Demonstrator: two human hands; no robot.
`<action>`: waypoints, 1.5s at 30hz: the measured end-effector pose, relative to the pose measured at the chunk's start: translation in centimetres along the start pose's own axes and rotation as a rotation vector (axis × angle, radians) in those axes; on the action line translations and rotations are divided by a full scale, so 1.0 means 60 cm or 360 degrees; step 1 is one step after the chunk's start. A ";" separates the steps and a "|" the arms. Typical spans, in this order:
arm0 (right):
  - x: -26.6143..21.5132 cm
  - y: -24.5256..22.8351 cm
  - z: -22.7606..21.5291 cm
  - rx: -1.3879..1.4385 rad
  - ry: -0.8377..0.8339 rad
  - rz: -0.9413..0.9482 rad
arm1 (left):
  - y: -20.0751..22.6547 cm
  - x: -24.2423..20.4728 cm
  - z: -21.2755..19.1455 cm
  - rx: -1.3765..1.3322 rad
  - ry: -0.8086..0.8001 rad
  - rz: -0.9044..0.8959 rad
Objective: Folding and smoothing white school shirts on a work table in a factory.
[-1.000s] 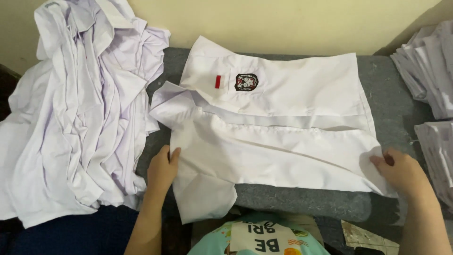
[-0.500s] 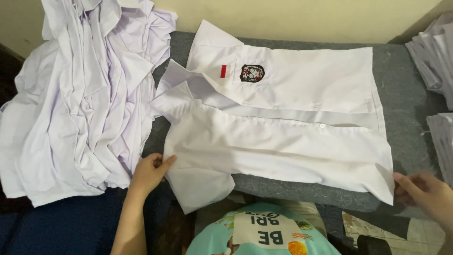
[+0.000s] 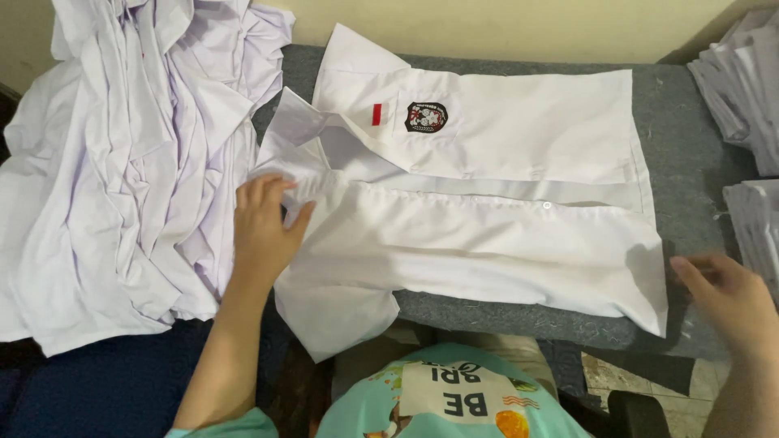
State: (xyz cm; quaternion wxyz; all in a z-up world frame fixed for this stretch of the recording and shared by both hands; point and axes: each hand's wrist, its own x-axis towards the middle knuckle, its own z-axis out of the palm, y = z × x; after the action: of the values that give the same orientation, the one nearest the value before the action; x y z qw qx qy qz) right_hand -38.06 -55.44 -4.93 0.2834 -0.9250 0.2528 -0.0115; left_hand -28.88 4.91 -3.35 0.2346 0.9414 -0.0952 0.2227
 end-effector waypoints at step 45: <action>-0.039 -0.056 -0.028 0.0344 -0.0553 0.0481 | -0.070 -0.122 0.016 -0.0788 -0.0291 -0.1321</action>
State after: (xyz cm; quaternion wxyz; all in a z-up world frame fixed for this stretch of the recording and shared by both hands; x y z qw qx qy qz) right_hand -38.85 -52.85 -1.44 0.4184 -0.8291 0.3330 0.1632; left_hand -33.78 8.68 -9.19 0.5110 0.8316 0.2176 -0.0023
